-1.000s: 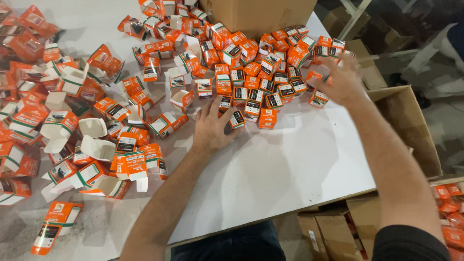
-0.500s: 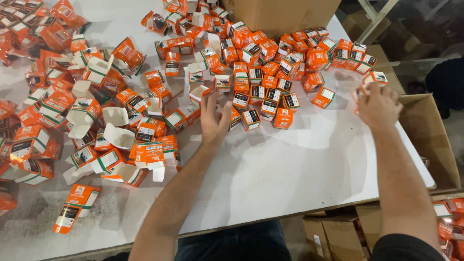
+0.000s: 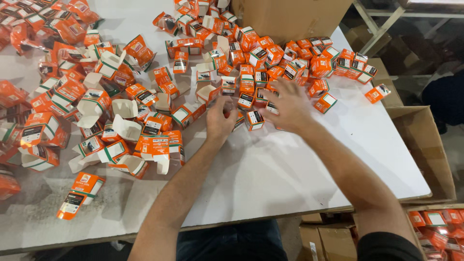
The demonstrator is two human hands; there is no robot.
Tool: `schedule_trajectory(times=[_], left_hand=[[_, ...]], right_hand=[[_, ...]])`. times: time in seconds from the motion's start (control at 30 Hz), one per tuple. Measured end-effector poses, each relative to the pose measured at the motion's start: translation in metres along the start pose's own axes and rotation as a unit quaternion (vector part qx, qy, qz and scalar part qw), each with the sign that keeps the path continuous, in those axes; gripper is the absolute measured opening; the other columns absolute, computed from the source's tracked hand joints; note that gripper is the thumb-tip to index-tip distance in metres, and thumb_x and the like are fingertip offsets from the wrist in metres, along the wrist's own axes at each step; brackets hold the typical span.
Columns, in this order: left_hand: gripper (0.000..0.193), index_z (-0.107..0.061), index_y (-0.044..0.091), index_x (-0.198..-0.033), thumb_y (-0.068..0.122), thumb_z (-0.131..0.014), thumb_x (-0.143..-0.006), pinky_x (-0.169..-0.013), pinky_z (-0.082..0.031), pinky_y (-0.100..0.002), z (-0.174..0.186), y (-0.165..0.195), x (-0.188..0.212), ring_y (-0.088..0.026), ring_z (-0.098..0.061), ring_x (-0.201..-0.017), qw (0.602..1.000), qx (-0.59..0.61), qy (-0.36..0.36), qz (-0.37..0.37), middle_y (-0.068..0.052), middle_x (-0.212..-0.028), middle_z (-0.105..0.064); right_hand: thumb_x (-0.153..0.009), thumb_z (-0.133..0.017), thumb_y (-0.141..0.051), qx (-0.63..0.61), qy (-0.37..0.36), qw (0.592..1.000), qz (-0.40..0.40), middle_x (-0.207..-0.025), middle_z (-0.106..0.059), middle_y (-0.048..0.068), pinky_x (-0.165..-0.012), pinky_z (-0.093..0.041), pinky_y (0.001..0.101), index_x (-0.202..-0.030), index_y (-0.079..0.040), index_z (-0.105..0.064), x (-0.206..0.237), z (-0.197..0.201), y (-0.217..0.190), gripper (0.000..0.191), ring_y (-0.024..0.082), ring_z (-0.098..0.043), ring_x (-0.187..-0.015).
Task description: The person picks up flat or collapsed small orange cardboard boxes from a large pile on the table and folds them by hand, pressing the flaps to form open cartons, then places the folded boxes back onto the table pile. The person repeats this folding cycle continuously throughout the episode.
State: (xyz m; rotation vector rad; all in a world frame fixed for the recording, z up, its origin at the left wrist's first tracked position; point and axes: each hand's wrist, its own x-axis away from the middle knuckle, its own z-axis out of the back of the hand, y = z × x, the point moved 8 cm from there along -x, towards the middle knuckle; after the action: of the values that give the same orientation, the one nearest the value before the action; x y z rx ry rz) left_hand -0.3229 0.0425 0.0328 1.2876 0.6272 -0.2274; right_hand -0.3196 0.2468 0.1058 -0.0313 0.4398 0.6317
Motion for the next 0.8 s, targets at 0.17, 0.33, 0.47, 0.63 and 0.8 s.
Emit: schedule_trajectory(times=[0.17, 0.33, 0.47, 0.63, 0.8], left_hand=[[0.027, -0.06, 0.004, -0.113, 0.004, -0.066, -0.087, -0.065, -0.051, -0.03, 0.015, -0.021, -0.001, -0.012, -0.057, -0.068, 0.994, 0.028, 0.063, 0.09, -0.005, -0.079, -0.063], [0.029, -0.058, 0.002, -0.116, 0.003, -0.065, -0.088, -0.063, -0.049, -0.03, 0.013, -0.031, 0.003, -0.01, -0.055, -0.068, 0.992, 0.043, 0.067, 0.093, -0.004, -0.08, -0.062], [0.026, -0.057, 0.002, -0.115, 0.001, -0.065, -0.09, -0.062, -0.047, -0.029, 0.011, -0.032, 0.003, -0.01, -0.053, -0.068, 0.993, 0.055, 0.062, 0.084, -0.004, -0.082, -0.061], [0.029, -0.056, 0.001, -0.116, 0.0, -0.064, -0.088, -0.061, -0.048, -0.027, 0.01, -0.029, 0.004, -0.008, -0.055, -0.067, 0.994, 0.041, 0.057, 0.078, -0.001, -0.081, -0.062], [0.024, -0.058, 0.001, -0.114, 0.0, -0.063, -0.09, -0.059, -0.044, -0.028, 0.007, -0.03, 0.005, -0.008, -0.05, -0.065, 0.993, 0.052, 0.046, 0.099, -0.002, -0.073, -0.055]], right_hand=[[-0.09, -0.069, -0.052, 0.005, 0.035, 0.999, 0.022, -0.147, -0.047, 0.017, -0.102, -0.025, 0.0772, -0.129, -0.025, -0.068, -0.039, -0.025, -0.056, 0.048, 0.042, -0.042, -0.137], [-0.092, -0.066, -0.037, -0.034, 0.005, 0.999, -0.027, -0.131, -0.063, 0.01, -0.103, -0.03, 0.075, -0.127, -0.019, -0.066, -0.016, -0.037, -0.019, 0.039, 0.032, -0.053, -0.129], [-0.092, -0.065, -0.032, 0.023, 0.021, 0.998, -0.057, -0.115, -0.071, 0.005, -0.109, -0.032, 0.0708, -0.125, -0.019, -0.066, 0.027, -0.019, 0.021, 0.035, 0.027, -0.057, -0.127], [-0.095, -0.062, -0.034, 0.022, -0.016, 0.988, -0.149, -0.119, -0.068, 0.009, -0.103, -0.037, 0.0623, -0.131, -0.017, -0.064, 0.105, 0.009, 0.098, 0.04, 0.034, -0.055, -0.124], [-0.102, -0.057, -0.035, 0.06, -0.036, 0.979, -0.193, -0.125, -0.067, 0.007, -0.108, -0.039, 0.0584, -0.133, -0.021, -0.06, 0.192, 0.054, 0.175, 0.034, 0.032, -0.055, -0.132]])
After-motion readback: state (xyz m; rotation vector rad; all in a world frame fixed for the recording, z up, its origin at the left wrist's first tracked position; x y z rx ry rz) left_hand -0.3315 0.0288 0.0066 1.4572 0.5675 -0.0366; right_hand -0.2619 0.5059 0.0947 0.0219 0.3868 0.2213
